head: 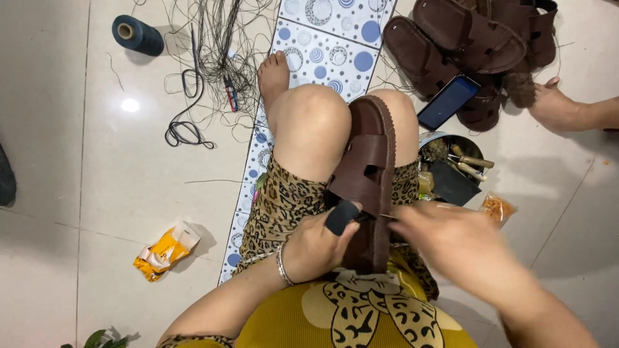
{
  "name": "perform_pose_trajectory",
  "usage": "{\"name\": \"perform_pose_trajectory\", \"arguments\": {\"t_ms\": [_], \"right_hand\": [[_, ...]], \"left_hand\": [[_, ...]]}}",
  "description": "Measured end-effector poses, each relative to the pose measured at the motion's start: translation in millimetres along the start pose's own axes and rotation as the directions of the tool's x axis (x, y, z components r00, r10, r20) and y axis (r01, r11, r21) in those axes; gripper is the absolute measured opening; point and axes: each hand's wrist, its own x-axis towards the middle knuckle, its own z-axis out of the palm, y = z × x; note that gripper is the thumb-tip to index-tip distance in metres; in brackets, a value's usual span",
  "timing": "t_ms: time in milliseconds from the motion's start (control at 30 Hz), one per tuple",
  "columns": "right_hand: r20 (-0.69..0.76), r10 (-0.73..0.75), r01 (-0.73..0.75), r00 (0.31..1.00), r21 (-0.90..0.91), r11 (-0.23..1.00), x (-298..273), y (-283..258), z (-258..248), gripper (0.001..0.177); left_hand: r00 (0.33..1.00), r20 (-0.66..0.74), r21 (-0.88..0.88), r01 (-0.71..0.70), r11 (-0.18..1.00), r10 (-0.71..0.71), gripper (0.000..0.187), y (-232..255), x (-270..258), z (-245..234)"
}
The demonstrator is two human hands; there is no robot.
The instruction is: Hand-sewing leather sandal straps using a needle and thread while sitting on the floor.
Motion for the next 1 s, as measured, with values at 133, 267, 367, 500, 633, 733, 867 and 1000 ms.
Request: {"name": "perform_pose_trajectory", "arguments": {"t_ms": [133,267,367,500,633,733,867,1000], "right_hand": [[0.246,0.36,-0.34,0.9,-0.12,0.933,-50,45,-12,0.029],[0.149,0.352,-0.357,0.924,0.667,0.654,-37,29,25,0.016],[-0.042,0.275,-0.175,0.96,0.678,0.714,-8,6,56,0.019],[-0.215,0.156,-0.086,0.964,0.305,0.949,2,-7,45,0.03],[-0.153,0.241,-0.177,0.958,0.342,0.923,-2,-7,63,0.042],[0.015,0.375,-0.301,0.927,0.626,0.719,-11,-5,54,0.029],[0.01,0.439,-0.33,0.898,0.674,0.661,-24,2,74,0.026],[0.151,0.536,-0.518,0.831,0.562,0.644,-17,6,87,0.044]], "left_hand": [[0.976,-0.137,-0.116,0.153,0.981,-0.169,0.021,-21,-4,-20],[0.874,-0.431,0.135,0.307,0.942,-0.223,0.029,-37,-6,-47],[0.919,-0.395,0.237,0.091,0.967,0.01,0.036,-12,22,-62],[0.954,-0.293,0.1,-0.032,0.994,0.06,0.021,-8,6,-44],[0.988,0.02,0.111,0.151,0.982,-0.154,0.015,-19,-15,-23],[0.975,0.089,0.191,0.184,0.964,-0.204,0.013,-10,-13,-27],[0.971,0.112,0.209,0.185,0.96,-0.211,0.016,-7,-8,-32],[0.977,0.102,0.207,0.163,0.965,-0.187,0.014,-13,-6,-31]]}}
